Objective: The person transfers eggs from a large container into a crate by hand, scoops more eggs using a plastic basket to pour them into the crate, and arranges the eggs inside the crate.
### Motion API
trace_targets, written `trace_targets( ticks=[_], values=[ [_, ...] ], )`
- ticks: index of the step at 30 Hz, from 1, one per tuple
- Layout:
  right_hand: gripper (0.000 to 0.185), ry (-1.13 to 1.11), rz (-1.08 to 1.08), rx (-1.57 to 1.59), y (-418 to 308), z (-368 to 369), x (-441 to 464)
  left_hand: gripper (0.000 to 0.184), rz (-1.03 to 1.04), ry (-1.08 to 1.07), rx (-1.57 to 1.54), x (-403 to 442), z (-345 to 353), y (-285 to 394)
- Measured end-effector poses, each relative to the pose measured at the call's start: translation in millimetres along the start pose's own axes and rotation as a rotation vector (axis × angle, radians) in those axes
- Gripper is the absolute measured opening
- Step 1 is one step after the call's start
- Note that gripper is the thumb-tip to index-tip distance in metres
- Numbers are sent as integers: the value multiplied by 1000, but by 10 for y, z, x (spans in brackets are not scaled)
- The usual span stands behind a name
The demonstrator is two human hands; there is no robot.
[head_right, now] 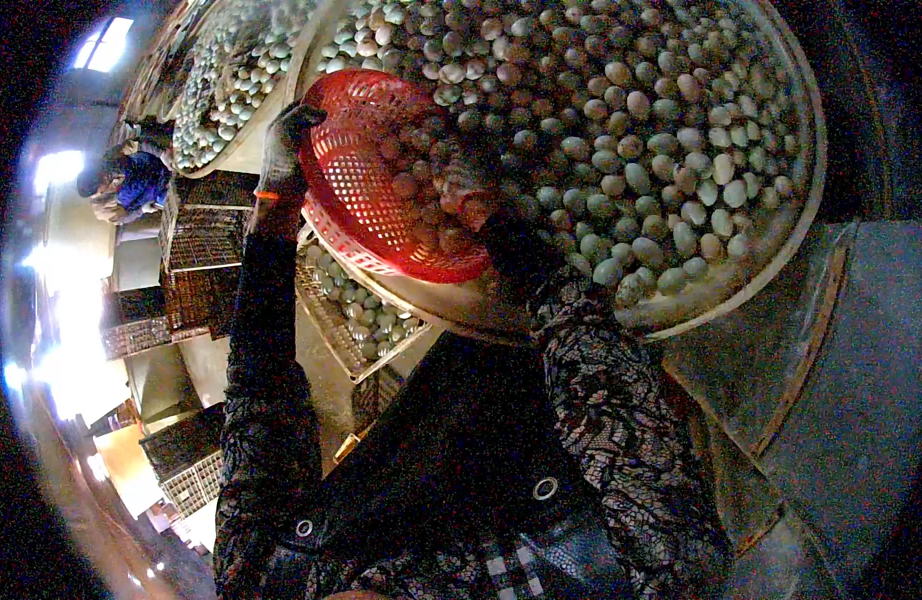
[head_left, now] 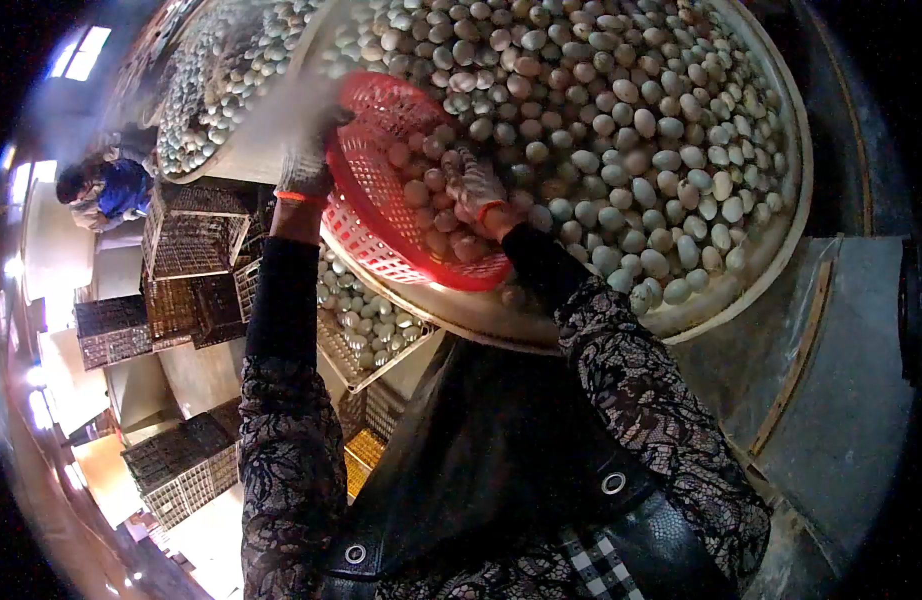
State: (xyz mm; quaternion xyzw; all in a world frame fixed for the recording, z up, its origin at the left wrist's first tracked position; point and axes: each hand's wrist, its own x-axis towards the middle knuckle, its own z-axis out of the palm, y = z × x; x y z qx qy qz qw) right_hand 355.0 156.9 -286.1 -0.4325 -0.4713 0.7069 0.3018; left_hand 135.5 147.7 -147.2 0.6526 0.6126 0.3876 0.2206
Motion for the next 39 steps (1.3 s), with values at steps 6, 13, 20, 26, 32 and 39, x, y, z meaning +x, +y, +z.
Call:
trace_targets(
  ticks=[6,13,20,26,32,39],
  values=[
    [22,180,-662,-1587,155,-470,120,26,-147,87,-166,-52,10,-165],
    [44,445,-275,-1008,-94,-1558,316,23,-29,143,127,-292,117,163],
    [53,216,-681,-1486,745,-2111,1233,35,-544,358,-549,-218,362,446],
    [46,135,-699,-1228,712,-1944,1183,29,-409,304,-418,-200,341,401],
    [32,-80,-271,-302,287,-1198,719,21,-340,206,-347,-232,266,159],
    [24,-74,-583,-218,593,-832,1042,20,-257,201,-207,-227,254,109]
  ],
)
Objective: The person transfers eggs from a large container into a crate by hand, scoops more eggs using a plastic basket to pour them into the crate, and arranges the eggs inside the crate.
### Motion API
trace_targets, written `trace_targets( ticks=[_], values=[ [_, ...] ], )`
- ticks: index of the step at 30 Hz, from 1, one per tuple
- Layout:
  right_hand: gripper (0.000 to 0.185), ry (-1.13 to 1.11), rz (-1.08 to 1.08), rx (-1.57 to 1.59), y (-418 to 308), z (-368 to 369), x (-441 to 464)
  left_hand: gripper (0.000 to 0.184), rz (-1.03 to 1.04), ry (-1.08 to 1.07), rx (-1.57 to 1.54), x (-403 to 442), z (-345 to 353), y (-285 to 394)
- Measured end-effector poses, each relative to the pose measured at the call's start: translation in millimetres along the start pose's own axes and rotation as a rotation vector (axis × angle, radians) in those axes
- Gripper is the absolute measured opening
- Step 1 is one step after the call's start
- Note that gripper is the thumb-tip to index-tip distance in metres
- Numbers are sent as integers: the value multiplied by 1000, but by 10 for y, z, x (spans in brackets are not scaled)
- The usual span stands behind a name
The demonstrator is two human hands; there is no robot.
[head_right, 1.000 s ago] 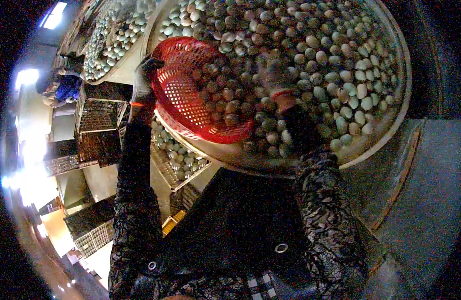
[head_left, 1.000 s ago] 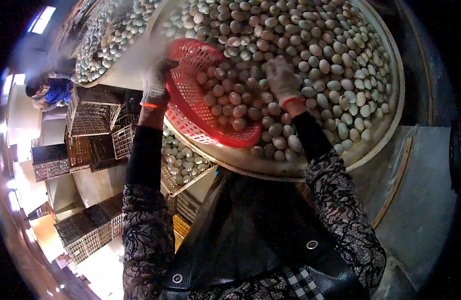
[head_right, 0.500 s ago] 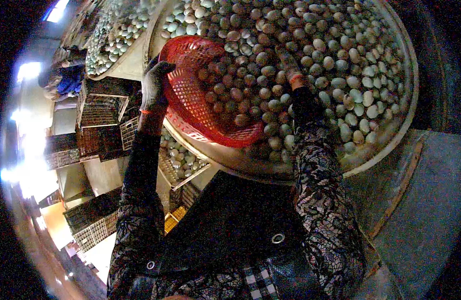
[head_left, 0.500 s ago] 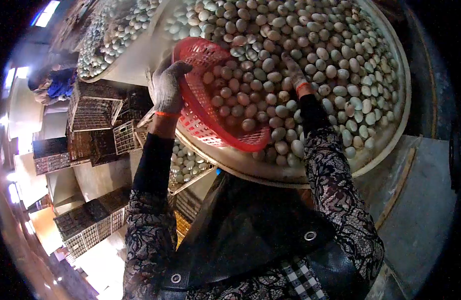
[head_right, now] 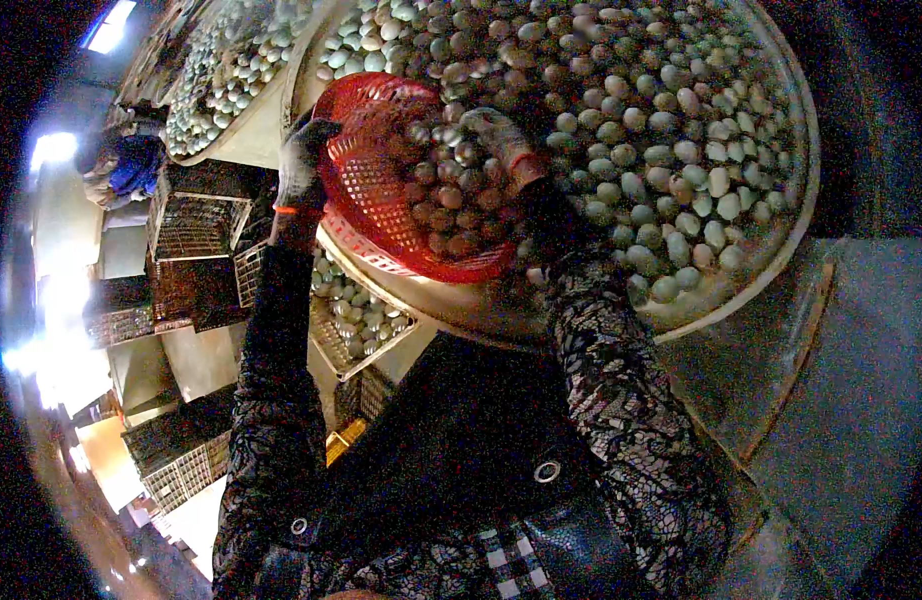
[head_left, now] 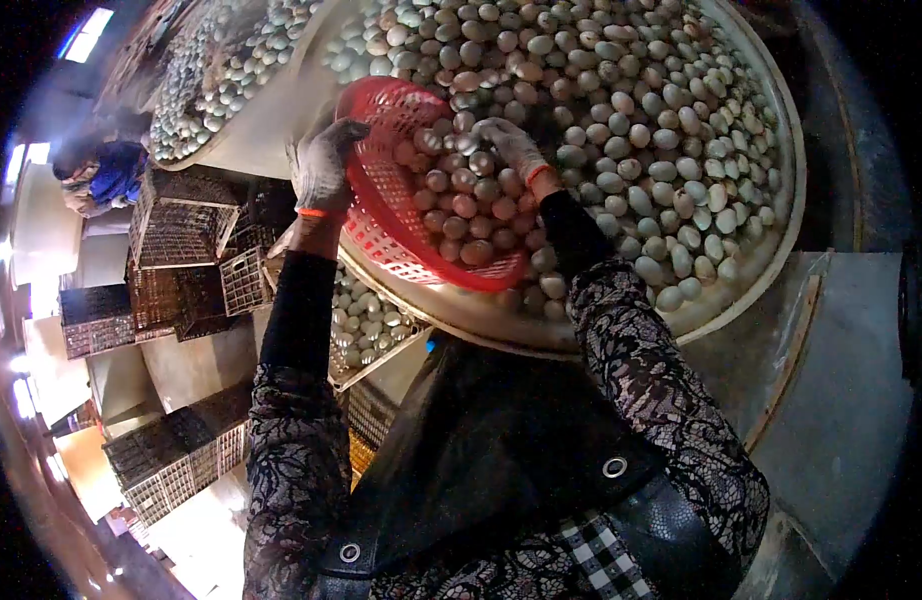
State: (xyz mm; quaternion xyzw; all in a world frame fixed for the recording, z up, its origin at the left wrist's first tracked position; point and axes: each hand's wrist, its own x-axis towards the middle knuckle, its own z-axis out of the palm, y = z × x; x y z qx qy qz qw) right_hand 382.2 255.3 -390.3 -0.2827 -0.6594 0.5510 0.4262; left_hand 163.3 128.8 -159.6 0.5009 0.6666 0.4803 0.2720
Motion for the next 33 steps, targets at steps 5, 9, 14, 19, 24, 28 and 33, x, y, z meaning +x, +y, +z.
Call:
trace_targets(
  ticks=[5,9,14,19,24,28,33],
  values=[
    [36,-7,477,-379,-695,235,-50,20,84,-63,20,62,-86,-245],
    [42,-14,416,-653,-777,521,-249,27,-46,-30,-214,5,-54,-2],
    [48,-159,375,-427,-641,654,-298,40,-253,-25,-369,-21,-38,171],
    [54,-368,249,-682,-1233,165,-381,54,-295,-306,-149,43,-181,253],
    [42,-95,53,-1071,-1044,-513,-431,56,-371,-309,-56,-103,-69,636],
    [43,137,361,-750,-416,-472,-244,59,-543,-106,-238,-193,22,666],
    [43,-213,419,-880,283,-569,-70,67,-422,-79,-379,-166,-44,427]
  ],
)
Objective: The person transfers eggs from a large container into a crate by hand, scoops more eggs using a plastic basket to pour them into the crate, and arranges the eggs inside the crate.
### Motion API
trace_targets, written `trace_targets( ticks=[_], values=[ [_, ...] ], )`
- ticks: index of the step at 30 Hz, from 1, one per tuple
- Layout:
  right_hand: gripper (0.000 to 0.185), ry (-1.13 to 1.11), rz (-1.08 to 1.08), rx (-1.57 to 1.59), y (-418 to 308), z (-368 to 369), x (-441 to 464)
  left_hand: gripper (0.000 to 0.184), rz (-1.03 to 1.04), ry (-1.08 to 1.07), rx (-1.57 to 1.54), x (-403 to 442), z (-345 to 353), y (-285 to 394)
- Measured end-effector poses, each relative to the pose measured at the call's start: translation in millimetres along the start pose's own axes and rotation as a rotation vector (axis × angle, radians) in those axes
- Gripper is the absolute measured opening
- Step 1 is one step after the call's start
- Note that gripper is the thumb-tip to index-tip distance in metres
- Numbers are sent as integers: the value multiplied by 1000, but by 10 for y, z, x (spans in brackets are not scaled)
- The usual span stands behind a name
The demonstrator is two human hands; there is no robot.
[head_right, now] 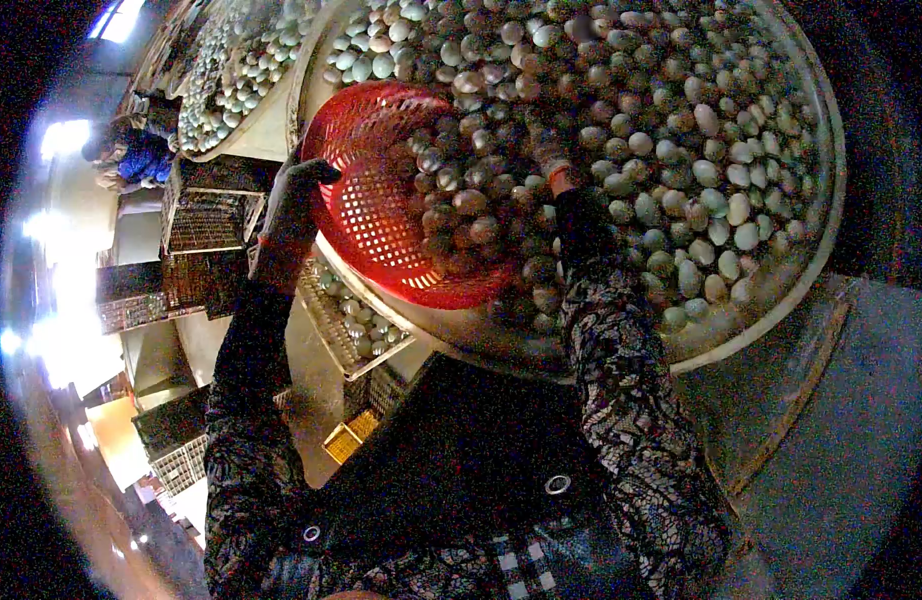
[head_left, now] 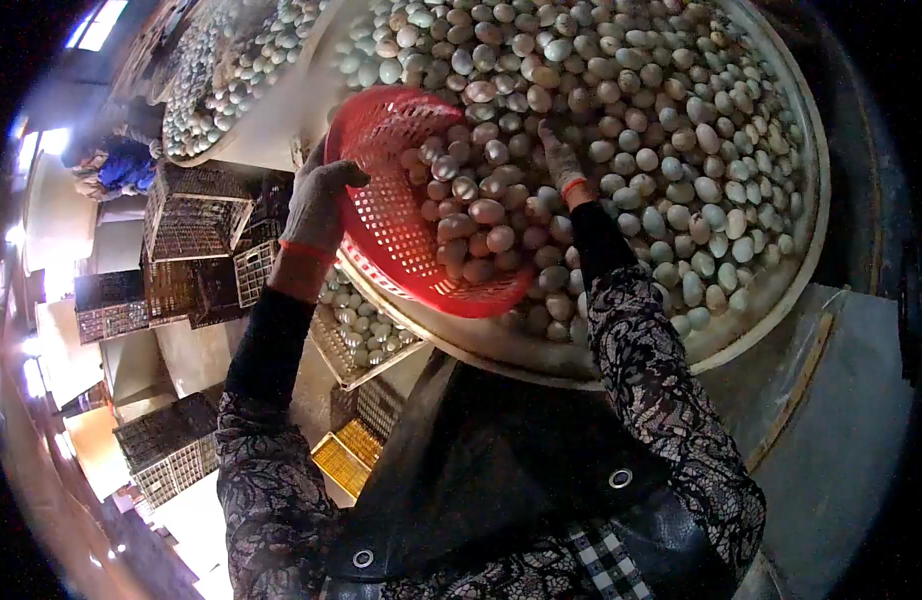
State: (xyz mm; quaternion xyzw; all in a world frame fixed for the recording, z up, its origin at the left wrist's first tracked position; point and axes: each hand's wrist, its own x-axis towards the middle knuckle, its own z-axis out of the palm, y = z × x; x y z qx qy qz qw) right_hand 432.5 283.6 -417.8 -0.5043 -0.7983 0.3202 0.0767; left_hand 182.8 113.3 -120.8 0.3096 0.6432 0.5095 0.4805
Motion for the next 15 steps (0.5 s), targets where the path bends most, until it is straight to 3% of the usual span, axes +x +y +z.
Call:
trace_targets(
  ticks=[4,7,13,15],
  values=[
    [49,102,-245,247,18,10,89,67,-20,-8,-60,-60,15,47],
    [43,154,-412,126,33,-75,-8,64,-9,-24,-59,-19,-49,2],
    [39,95,-387,455,-275,-137,-90,58,-7,55,7,-169,94,166],
    [38,90,-378,520,-479,-191,-150,57,8,-5,2,-105,-26,78]
  ],
)
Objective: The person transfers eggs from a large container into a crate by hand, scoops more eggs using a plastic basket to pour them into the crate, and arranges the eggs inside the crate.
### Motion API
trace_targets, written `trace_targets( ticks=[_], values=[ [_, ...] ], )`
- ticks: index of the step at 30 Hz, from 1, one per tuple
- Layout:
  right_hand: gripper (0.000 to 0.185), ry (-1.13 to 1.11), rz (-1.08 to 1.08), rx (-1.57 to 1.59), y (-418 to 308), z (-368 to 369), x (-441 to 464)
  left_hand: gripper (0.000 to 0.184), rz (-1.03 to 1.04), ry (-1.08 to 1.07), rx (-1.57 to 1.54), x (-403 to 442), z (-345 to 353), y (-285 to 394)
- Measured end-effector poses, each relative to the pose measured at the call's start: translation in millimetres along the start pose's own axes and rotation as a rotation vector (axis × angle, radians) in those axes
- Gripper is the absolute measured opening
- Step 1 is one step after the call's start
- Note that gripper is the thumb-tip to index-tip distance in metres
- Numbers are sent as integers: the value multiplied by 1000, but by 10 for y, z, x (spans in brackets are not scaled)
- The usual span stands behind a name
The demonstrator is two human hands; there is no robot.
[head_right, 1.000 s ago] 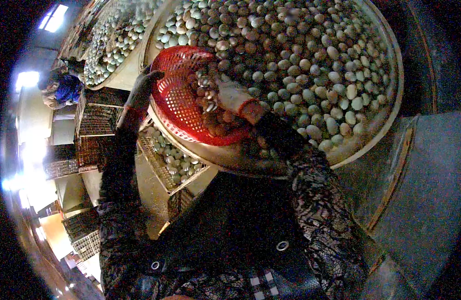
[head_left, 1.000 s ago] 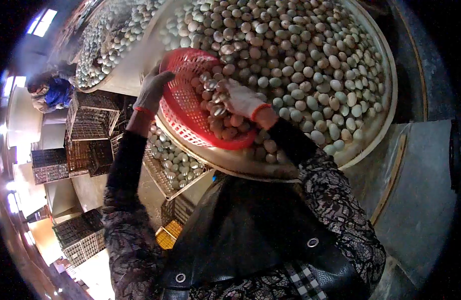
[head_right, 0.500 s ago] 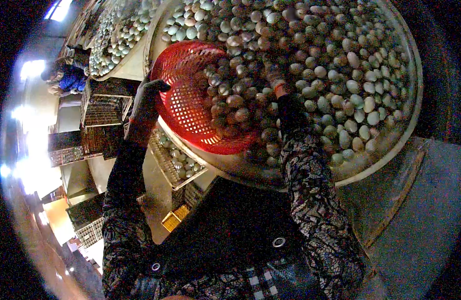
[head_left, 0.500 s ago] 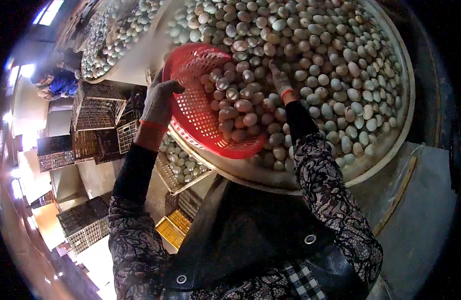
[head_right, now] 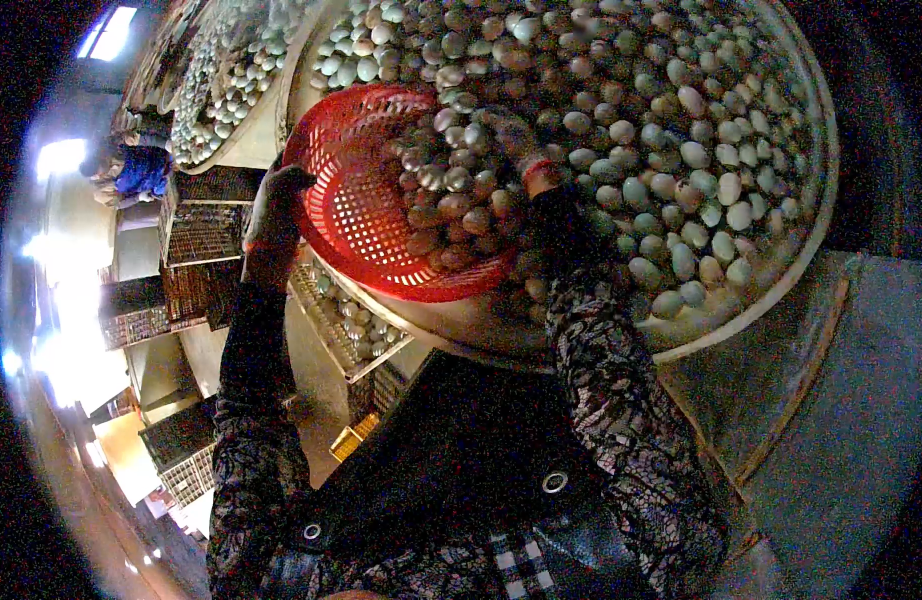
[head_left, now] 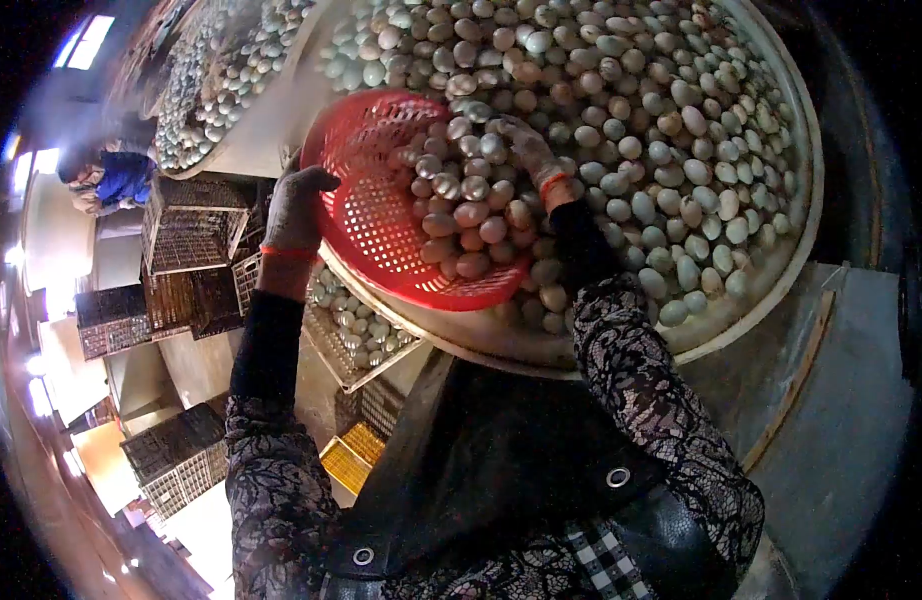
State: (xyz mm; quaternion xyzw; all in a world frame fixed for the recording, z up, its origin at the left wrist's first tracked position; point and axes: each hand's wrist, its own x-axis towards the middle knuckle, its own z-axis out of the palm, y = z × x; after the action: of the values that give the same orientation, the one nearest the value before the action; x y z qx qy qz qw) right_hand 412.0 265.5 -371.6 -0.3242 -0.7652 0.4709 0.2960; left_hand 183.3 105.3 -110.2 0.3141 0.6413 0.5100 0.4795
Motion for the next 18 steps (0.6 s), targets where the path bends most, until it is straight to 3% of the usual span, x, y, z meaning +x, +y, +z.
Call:
trace_targets(
  ticks=[1,4,6,7,8,10,12,13,14,16,17,18],
  values=[
    [39,77,189,216,-198,22,-3,57,17,-54,-23,35,-35,-25],
    [45,82,150,197,-380,-84,-13,62,-6,-37,-103,-47,71,38],
    [45,66,401,497,-549,-99,21,66,-26,-31,-160,-33,2,-15],
    [48,80,-181,-252,-9,105,110,62,-31,-37,-84,89,-292,-213],
    [48,87,-182,-247,-131,103,123,58,-32,-43,-5,156,-452,-293],
    [42,178,439,-34,-572,73,136,36,17,26,-181,-59,18,-2],
    [41,148,388,-126,-705,77,77,31,-45,118,-54,40,-196,-164],
    [40,121,337,-223,-735,83,76,46,-14,226,-94,52,-194,-255],
    [40,121,338,-225,-738,104,78,46,-15,225,-96,82,-214,-312],
    [36,115,-136,-641,-707,211,25,57,36,168,-89,15,-55,-235],
    [36,107,-136,-642,-736,281,40,59,36,197,-69,-66,62,-153],
    [37,161,68,-554,-834,368,79,59,36,200,-73,-93,86,-179]
  ],
)
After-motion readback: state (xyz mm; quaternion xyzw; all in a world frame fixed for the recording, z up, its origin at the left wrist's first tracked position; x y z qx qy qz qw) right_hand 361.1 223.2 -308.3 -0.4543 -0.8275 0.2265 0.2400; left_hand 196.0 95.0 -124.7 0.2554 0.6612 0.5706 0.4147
